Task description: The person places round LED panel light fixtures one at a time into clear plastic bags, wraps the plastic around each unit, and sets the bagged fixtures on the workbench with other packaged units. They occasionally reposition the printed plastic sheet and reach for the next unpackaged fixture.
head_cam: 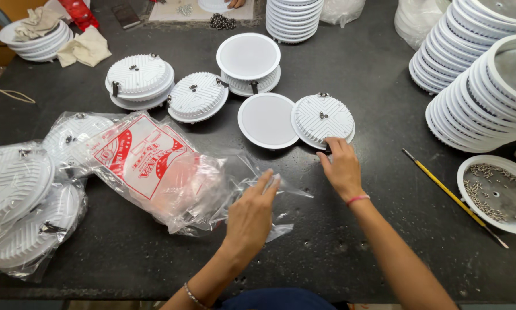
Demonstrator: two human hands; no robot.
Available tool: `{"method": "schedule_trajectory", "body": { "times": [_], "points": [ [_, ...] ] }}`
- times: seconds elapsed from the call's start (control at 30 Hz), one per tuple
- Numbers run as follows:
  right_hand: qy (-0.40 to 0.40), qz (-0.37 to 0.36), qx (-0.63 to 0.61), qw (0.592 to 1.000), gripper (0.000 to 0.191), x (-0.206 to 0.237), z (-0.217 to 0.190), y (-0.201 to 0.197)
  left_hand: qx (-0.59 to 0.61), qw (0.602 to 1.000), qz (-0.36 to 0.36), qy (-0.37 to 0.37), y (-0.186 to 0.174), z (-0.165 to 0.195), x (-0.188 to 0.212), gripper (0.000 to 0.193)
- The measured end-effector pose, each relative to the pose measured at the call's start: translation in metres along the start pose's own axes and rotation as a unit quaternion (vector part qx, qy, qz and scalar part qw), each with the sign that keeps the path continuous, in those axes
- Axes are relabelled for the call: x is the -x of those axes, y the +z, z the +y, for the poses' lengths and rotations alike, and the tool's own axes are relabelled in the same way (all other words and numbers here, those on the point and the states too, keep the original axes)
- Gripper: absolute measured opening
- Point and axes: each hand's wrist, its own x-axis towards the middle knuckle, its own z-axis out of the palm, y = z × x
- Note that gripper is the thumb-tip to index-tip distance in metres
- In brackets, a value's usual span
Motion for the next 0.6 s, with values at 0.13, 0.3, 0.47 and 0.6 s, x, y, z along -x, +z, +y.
{"method": "schedule_trajectory", "body": {
  "times": [0.13,0.3,0.47,0.6],
  "points": [
    [-0.101,0.026,0.127,0.986,0.055,-0.017,0.014,0.009,-0.016,0.999,-0.036,0.005,0.000,0.011,-0.017,0.038],
    [-0.110,-0.035,0.134,0.984,0.048,-0.024,0.024,0.010,0.025,0.992,-0.126,-0.005,0.001,0.011,-0.019,0.041],
    [-0.106,0.008,0.111,0.988,0.044,-0.026,0.032,-0.006,0.033,0.992,-0.122,0.016,0.019,0.009,-0.017,0.036],
    [0.051,0.066,-0.076,0.994,0.033,-0.010,0.070,-0.052,0.032,0.987,-0.157,-0.003,0.037,0.012,-0.018,0.039]
  ]
}}
